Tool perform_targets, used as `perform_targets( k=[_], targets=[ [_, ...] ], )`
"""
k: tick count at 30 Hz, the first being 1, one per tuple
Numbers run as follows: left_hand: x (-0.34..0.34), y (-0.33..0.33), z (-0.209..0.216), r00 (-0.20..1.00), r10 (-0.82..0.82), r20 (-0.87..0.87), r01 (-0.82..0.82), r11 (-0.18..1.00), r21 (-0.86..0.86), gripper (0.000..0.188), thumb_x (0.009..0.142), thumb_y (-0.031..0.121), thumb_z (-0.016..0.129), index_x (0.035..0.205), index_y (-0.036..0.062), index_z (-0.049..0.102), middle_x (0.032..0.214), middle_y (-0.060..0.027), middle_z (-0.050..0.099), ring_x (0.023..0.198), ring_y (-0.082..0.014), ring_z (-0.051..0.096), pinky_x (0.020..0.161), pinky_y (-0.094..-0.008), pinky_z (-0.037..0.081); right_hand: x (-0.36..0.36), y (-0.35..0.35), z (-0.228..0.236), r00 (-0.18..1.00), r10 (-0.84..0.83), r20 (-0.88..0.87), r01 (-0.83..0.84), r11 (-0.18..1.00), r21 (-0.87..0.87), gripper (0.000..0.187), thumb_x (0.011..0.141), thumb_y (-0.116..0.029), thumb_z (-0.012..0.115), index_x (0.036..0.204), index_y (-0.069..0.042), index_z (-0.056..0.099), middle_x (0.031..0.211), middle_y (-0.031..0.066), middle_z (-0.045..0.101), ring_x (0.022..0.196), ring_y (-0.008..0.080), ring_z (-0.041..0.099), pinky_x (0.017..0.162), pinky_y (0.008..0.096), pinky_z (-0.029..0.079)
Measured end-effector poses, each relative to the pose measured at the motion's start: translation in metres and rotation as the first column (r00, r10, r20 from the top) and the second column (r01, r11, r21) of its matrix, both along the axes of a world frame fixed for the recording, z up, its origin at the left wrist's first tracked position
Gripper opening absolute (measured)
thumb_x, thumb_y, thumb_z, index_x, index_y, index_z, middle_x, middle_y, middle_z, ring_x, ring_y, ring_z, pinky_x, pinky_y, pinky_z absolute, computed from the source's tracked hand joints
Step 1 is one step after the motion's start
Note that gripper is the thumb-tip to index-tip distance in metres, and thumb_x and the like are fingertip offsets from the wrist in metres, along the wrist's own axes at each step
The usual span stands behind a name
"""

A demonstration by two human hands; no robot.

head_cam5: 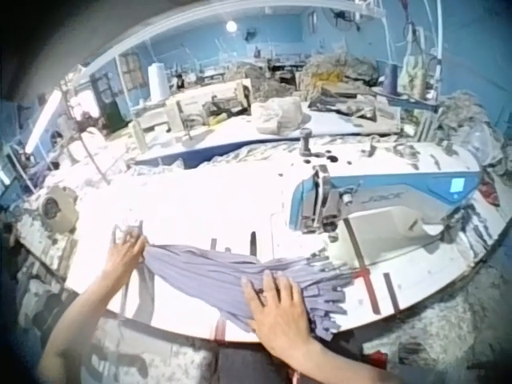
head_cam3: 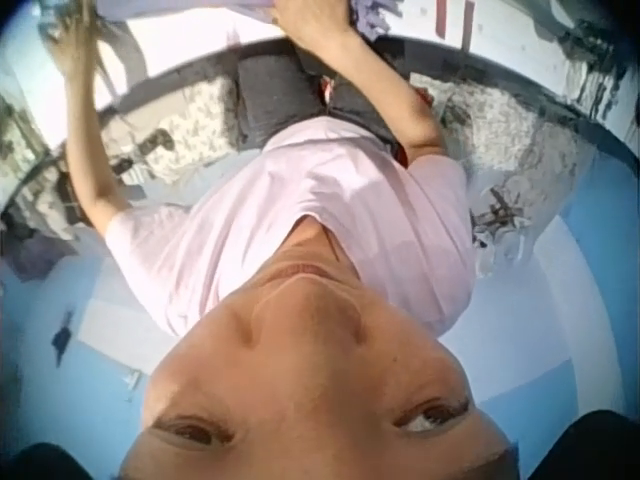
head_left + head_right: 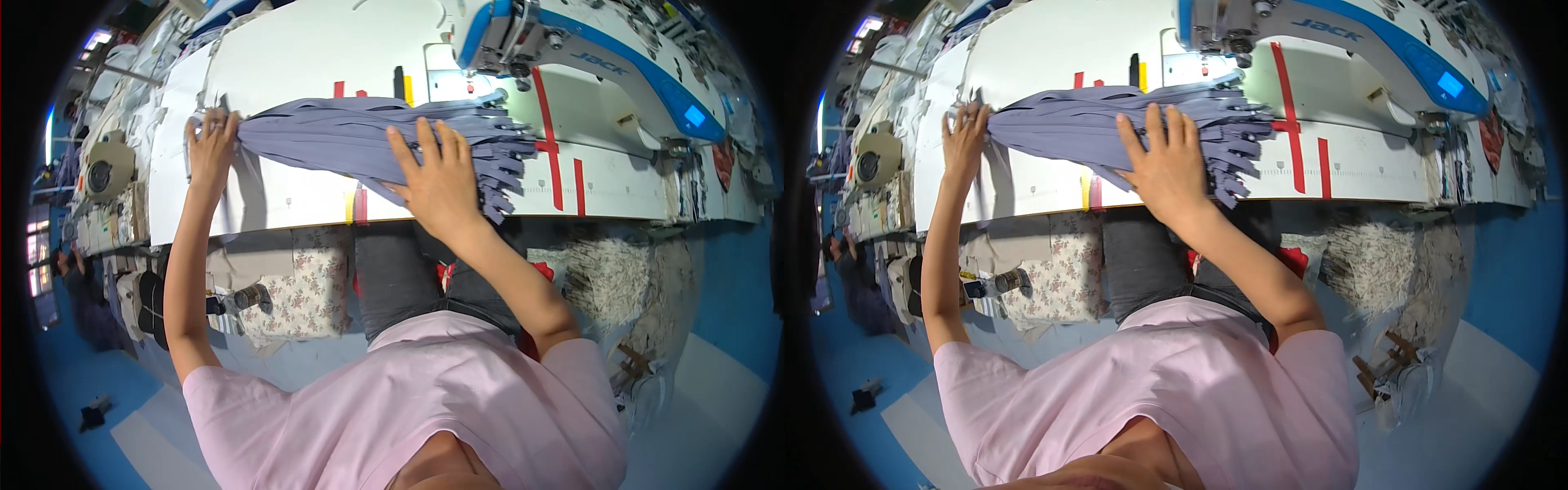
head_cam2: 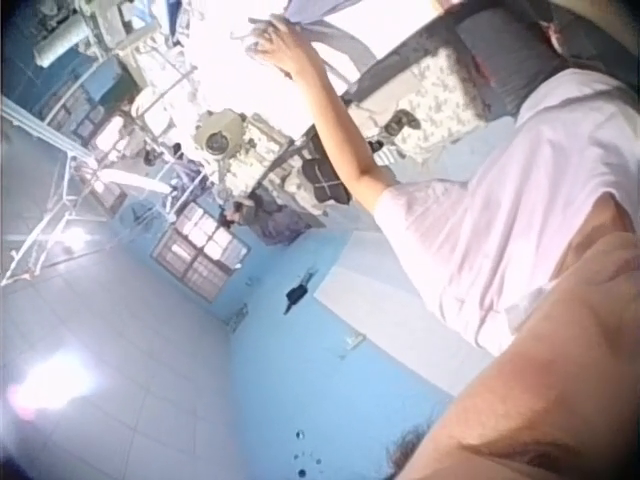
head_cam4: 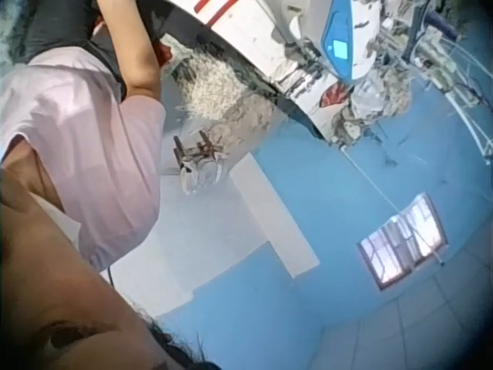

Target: Operating an industrial sewing machine to stitch grey fabric zipper components.

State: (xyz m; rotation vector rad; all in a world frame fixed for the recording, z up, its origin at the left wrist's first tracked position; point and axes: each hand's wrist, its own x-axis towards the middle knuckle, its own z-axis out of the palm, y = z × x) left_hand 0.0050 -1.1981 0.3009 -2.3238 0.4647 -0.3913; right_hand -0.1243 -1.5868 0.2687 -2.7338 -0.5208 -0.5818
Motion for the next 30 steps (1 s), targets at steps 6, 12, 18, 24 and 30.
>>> perform_targets(
  k=[6,12,18,24,30],
  targets=[
    [-0.01,-0.178,0.035,0.841,-0.487,-0.234,0.215,0.698,-0.682,0.035,0.092,0.0,0.052,0.126,0.0022,0.06,0.128,-0.0143,0.062,0.118,-0.0322,0.058,0.103,-0.0412,0.046,-0.003,0.017,0.0,0.994,-0.096,-0.052,0.098,0.994,0.037,0.071,0.084,-0.036,0.073,0.142,-0.003,0.05,0.136,0.0362,0.046,0.127,0.0532,0.042,0.11,0.0622,0.028],
    [0.004,-0.297,0.001,0.722,-0.642,-0.257,0.241,0.583,-0.776,0.021,0.092,0.015,0.066,0.108,0.0008,0.068,0.101,-0.0149,0.069,0.097,-0.0336,0.064,0.084,-0.0416,0.051,-0.022,-0.045,0.036,0.995,0.038,-0.091,-0.002,0.929,0.371,0.051,0.085,-0.027,0.075,0.122,0.006,0.062,0.127,0.022,0.058,0.127,0.0376,0.048,0.109,0.0515,0.036],
    [-0.01,-0.328,0.008,0.574,-0.729,-0.372,-0.256,0.272,-0.928,0.016,0.09,0.007,0.068,0.103,-0.0005,0.063,0.088,-0.0145,0.07,0.084,-0.0285,0.068,0.076,-0.0366,0.053,-0.007,-0.128,0.023,0.936,-0.281,-0.213,0.349,0.821,0.453,0.024,0.093,-0.012,0.066,0.114,0.002,0.066,0.108,0.015,0.067,0.105,0.031,0.061,0.091,0.0404,0.049],
    [-0.024,-0.309,0.0,0.41,-0.778,-0.476,-0.61,0.154,-0.777,0.008,0.097,0.001,0.063,0.1,-0.0004,0.055,0.095,-0.002,0.062,0.09,-0.0083,0.058,0.086,-0.0239,0.048,0.014,-0.119,0.031,0.913,-0.068,-0.403,0.339,0.677,0.654,0.029,0.095,-0.017,0.067,0.118,0.001,0.065,0.098,0.0124,0.066,0.088,0.0258,0.062,0.079,0.0363,0.051],
    [-0.037,-0.302,-0.011,0.44,-0.812,-0.384,-0.638,0.019,-0.77,0.006,0.094,-0.003,0.062,0.098,-0.0003,0.059,0.083,-0.0036,0.062,0.077,-0.0081,0.054,0.071,-0.0249,0.047,0.017,-0.119,0.024,0.902,0.053,-0.429,0.244,0.757,0.606,0.024,0.092,-0.016,0.07,0.11,-0.001,0.067,0.094,0.0107,0.064,0.089,0.0259,0.061,0.079,0.0372,0.049]
  ],
)
